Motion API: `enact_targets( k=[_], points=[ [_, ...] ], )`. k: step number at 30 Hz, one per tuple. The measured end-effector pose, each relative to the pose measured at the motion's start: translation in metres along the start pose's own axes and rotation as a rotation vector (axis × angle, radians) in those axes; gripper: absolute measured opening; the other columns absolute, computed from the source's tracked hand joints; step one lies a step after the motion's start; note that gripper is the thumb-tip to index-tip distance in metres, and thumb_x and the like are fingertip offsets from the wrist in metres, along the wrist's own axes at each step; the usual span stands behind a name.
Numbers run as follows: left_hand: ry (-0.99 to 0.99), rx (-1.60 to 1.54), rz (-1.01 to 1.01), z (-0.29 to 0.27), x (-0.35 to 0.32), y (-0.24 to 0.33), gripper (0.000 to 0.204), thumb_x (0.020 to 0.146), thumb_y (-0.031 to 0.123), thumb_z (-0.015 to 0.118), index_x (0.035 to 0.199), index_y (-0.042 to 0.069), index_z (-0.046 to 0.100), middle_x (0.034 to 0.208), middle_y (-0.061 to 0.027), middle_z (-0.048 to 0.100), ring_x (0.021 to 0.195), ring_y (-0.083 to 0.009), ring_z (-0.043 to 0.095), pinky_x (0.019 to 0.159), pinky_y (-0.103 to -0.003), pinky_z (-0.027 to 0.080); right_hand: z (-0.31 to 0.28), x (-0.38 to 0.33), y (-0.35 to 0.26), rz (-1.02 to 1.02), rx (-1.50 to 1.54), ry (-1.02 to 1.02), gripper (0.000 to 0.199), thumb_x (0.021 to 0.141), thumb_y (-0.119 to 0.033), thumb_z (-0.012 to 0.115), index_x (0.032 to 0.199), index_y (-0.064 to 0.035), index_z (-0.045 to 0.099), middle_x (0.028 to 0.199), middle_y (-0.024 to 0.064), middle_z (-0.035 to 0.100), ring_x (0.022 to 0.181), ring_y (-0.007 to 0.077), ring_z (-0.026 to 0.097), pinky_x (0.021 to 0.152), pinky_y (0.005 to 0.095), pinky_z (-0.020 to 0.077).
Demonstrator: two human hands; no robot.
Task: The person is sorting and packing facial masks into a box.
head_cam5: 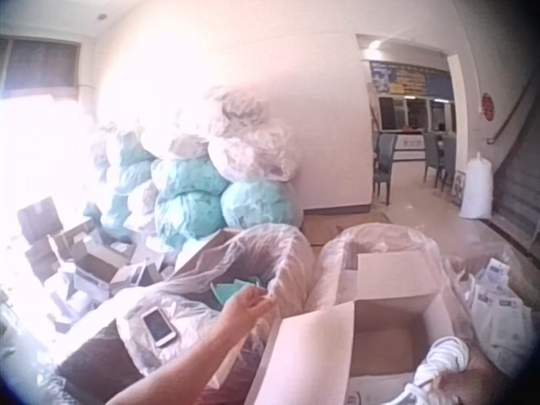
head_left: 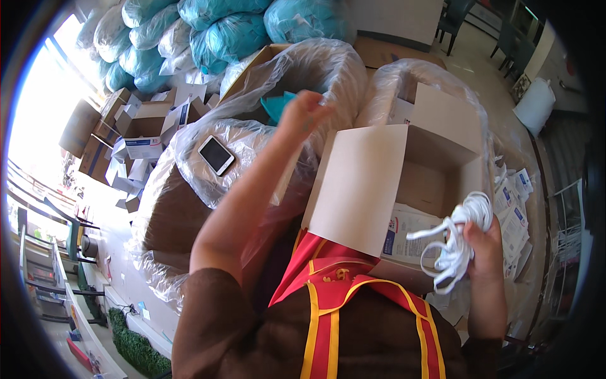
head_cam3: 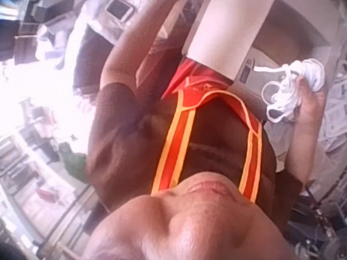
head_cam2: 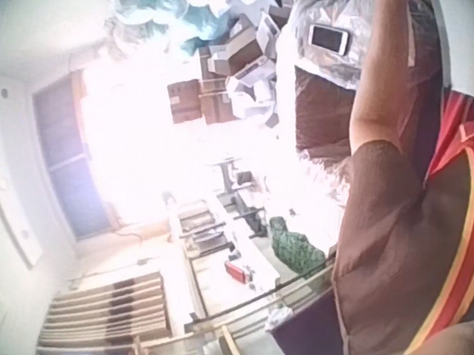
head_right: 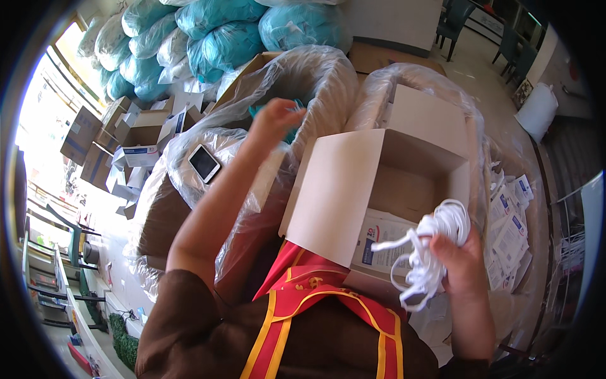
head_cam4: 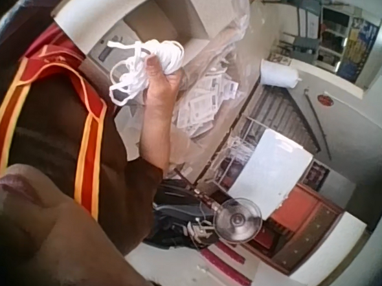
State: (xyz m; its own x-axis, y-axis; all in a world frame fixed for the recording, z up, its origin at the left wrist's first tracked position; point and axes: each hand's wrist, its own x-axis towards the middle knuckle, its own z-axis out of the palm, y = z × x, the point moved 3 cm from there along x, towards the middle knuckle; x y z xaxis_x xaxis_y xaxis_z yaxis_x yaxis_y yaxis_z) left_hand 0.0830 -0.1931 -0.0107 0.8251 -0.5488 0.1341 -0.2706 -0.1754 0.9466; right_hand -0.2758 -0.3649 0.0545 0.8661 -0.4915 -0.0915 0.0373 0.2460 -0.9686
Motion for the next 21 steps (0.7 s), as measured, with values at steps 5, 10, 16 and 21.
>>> enact_targets(
  k=[5, 10, 16, 21],
  points=[
    [-0.447, -0.294, 0.315, 0.081, -0.128, 0.079, 0.077, 0.081, 0.028, 0.079, 0.140, 0.004, 0.035, 0.129, -0.0143, 0.052, 0.110, -0.0208, 0.057, 0.093, -0.035, 0.046, 0.028, 0.036, 0.024, 0.063, 0.010, -0.116, 0.041, 0.093, -0.033, 0.063, 0.118, -0.0005, 0.056, 0.106, 0.0081, 0.064, 0.094, 0.0165, 0.064, 0.081, 0.0307, 0.0518],
    [-0.195, 0.053, 0.498, 0.083, -0.164, 0.103, 0.075, 0.073, 0.013, 0.079, 0.136, 0.003, 0.040, 0.127, -0.0198, 0.050, 0.116, -0.0375, 0.054, 0.095, -0.039, 0.046, 0.072, 0.033, 0.043, 0.111, 0.114, -0.604, 0.080, 0.092, -0.045, 0.061, 0.144, 0.0039, 0.024, 0.138, 0.0102, 0.042, 0.128, 0.0192, 0.043, 0.106, 0.0326, 0.0357],
    [-0.192, 0.183, 0.521, 0.057, -0.180, 0.095, 0.051, 0.069, -0.010, 0.062, 0.118, 0.001, 0.057, 0.107, -0.0178, 0.062, 0.102, -0.0368, 0.062, 0.087, -0.039, 0.050, 0.074, 0.008, 0.041, 0.074, -0.424, -0.770, 0.064, 0.087, -0.027, 0.073, 0.139, -0.0047, 0.043, 0.140, 0.0117, 0.044, 0.122, 0.0216, 0.050, 0.102, 0.0335, 0.0394],
    [0.257, 0.294, 0.207, -0.037, -0.205, 0.080, 0.041, 0.069, -0.009, 0.038, 0.102, 0.000, 0.060, 0.097, -0.0068, 0.060, 0.088, -0.0147, 0.057, 0.076, -0.026, 0.046, 0.051, 0.006, 0.019, -0.222, -0.565, -0.768, 0.033, 0.088, -0.009, 0.068, 0.119, -0.0006, 0.062, 0.113, 0.0129, 0.062, 0.104, 0.0216, 0.061, 0.089, 0.0300, 0.0491]
  ],
)
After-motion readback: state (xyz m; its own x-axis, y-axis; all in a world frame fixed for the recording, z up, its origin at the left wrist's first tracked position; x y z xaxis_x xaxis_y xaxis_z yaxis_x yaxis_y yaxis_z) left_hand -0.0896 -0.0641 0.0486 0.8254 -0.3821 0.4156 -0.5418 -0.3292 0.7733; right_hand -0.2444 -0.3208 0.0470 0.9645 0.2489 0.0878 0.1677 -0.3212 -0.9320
